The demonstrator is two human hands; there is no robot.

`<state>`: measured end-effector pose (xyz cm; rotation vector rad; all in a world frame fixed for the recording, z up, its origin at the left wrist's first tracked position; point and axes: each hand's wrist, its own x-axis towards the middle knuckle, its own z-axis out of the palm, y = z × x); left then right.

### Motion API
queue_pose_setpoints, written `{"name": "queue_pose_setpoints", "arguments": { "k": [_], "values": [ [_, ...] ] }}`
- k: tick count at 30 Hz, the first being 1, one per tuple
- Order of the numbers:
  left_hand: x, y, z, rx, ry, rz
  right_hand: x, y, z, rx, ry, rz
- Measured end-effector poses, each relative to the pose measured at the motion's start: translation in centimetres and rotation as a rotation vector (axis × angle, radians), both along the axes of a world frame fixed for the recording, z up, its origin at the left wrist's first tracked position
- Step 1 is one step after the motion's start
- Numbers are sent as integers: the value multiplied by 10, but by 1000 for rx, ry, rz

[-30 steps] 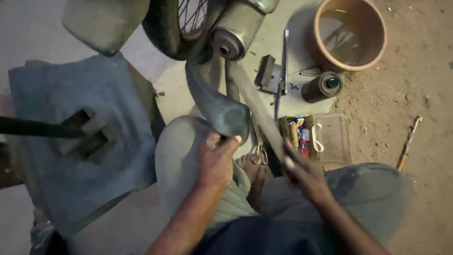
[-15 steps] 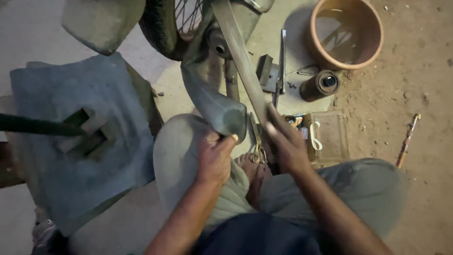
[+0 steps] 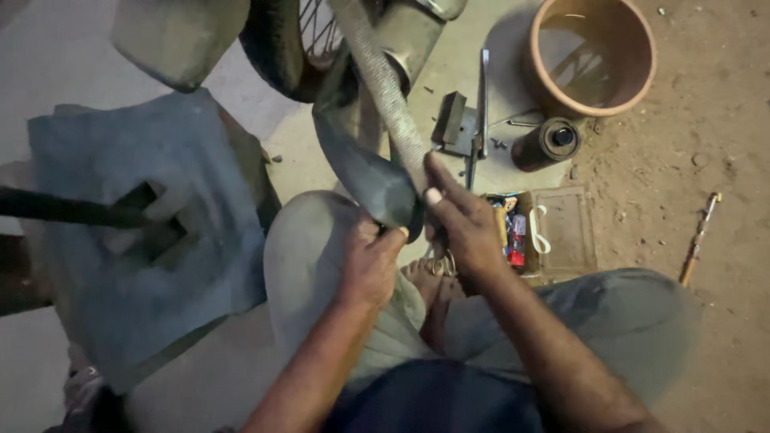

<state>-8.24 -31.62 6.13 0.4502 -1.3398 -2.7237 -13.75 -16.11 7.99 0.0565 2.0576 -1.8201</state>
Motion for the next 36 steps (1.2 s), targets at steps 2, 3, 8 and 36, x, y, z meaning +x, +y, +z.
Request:
{"name": "queue_pose_setpoints", "arguments": {
  "k": [2,3,8,36],
  "values": [
    [1,0,0,27,24,28,2,14,5,59,24,36],
    [0,0,-1,92,49,48,6,26,6,88,34,58],
    [-2,-1,-13,281,120,129,75,107,13,309,-261,120],
    [6,8,-8,-63,84,65,6,4,4,-11,-77,-18]
  ]
}}
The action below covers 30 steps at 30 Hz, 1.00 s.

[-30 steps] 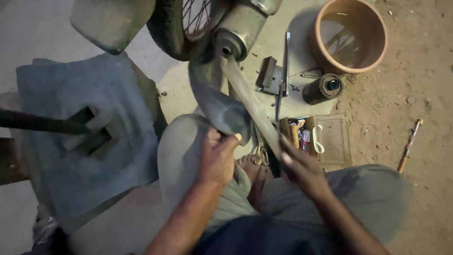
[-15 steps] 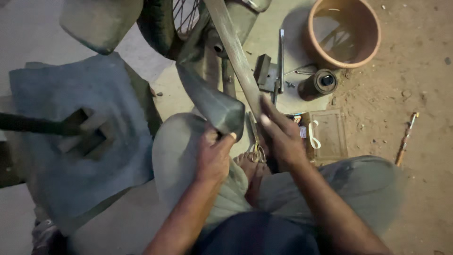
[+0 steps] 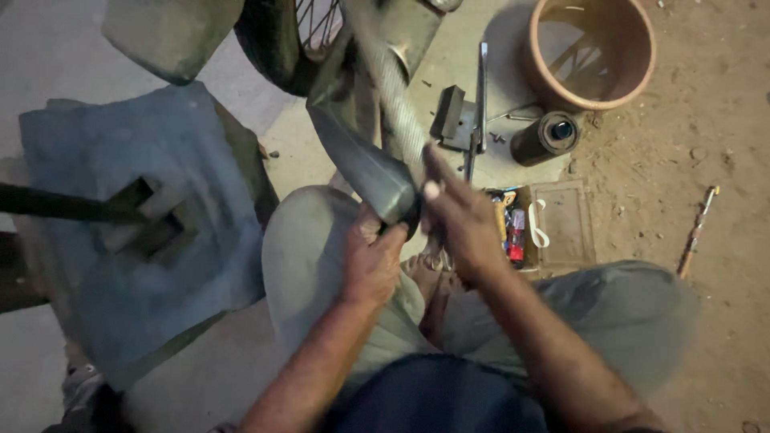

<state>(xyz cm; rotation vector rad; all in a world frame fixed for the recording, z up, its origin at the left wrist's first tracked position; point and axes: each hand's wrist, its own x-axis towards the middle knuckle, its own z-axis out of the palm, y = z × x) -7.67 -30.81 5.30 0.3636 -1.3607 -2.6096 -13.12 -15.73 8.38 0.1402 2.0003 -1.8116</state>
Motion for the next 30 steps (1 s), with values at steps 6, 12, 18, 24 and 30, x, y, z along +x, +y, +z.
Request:
{"name": "queue_pose_setpoints", "arguments": {
  "k": [6,12,18,24,30],
  "values": [
    [0,-1,-4,101,-53,75,46,92,8,351,-119,167],
    [-8,-6,1,155,-45,-24,99,70,-1,285,-154,86],
    [-2,-9,16,13,-27,-48,10,12,-11,172,246,103],
    [-6,-10,5,371,-47,15,52,94,7,391,-31,246],
    [-7,-7,-5,307,-54,-48,88,62,-4,191,184,186]
  ]
}}
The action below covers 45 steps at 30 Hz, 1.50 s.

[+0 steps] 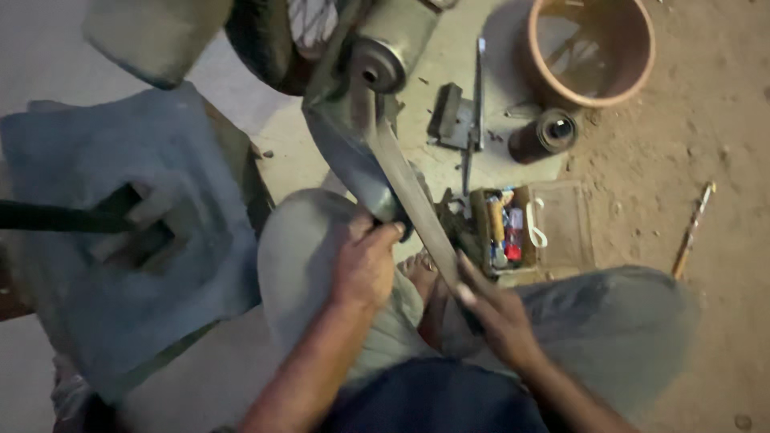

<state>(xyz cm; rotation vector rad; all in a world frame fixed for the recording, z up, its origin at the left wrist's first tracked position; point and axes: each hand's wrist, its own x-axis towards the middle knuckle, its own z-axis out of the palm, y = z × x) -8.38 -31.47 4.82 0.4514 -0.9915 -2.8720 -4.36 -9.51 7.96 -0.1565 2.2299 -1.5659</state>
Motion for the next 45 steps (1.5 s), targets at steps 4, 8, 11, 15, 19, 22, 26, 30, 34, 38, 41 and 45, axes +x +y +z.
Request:
{"name": "queue_pose_setpoints", "arguments": {
  "k": [4,8,11,15,19,22,26,30,34,38,41,45],
  "values": [
    [1,-2,5,-155,42,-44,-70,-54,-4,-239,-178,-156],
    [4,-4,9,-17,69,-32,-81,-29,1,-120,-58,-133],
    [3,-4,5,34,-21,14,-46,30,3,75,-112,-44],
    [0,-1,-2,87,-9,2,3,57,0,138,-323,-76],
    [1,-1,-1,-69,-36,-69,-23,-10,-12,79,-184,-86],
    [0,-2,5,-147,-37,-92,-78,-49,-13,-193,-128,-134],
    [3,-4,10,-42,-5,-63,-93,-28,-4,-62,5,-156],
    [3,-7,3,77,-4,-13,-32,42,9,197,-251,-79],
    [1,-5,-6,100,38,-39,4,42,-6,146,-328,-137],
    [2,-3,-5,-110,-47,-138,-44,-20,-26,-52,70,-43],
    [5,-3,1,-116,-32,-110,-90,-44,-25,-236,-136,-172],
    [6,-8,3,0,-23,-68,-86,-3,-15,253,1213,255]
  ]
}}
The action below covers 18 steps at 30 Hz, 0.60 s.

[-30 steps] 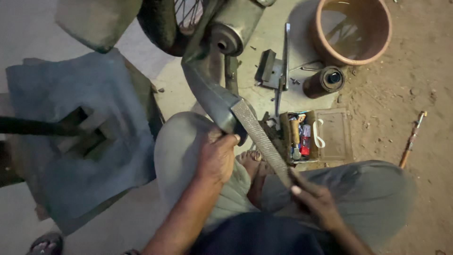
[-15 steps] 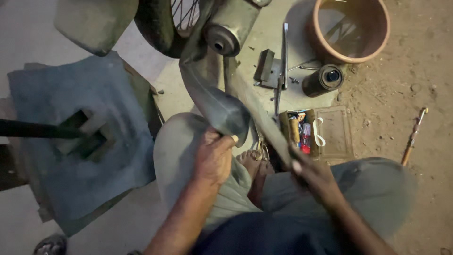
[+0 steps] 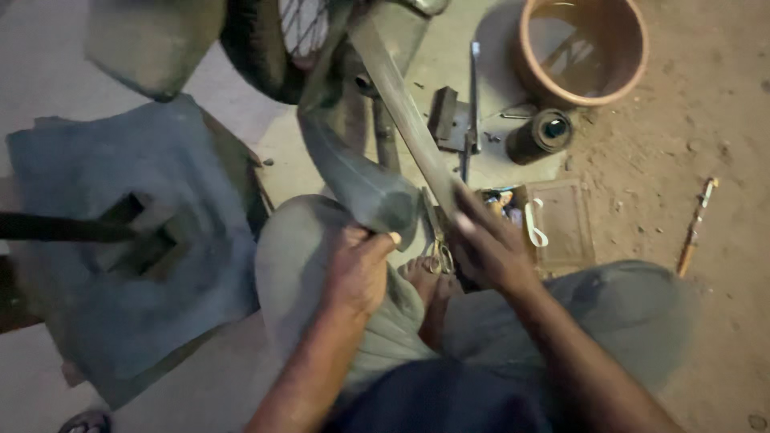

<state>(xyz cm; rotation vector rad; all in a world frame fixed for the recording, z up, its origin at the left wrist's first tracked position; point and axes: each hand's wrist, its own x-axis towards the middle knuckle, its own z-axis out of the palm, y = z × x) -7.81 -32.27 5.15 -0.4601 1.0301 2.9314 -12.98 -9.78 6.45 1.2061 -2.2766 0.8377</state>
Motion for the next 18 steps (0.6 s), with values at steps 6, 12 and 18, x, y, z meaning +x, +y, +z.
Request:
{"name": "queue_pose_setpoints", "arguments": {
  "k": [6,12,18],
  "values": [
    [0,1,-15,97,37,31,91,51,2,-168,-1548,-483],
    [2,8,-14,-134,-24,-68,17,-37,2,-367,-1197,-239],
    [4,3,-6,0,-5,8,7,-4,24,-398,-1213,-165]
  ]
}}
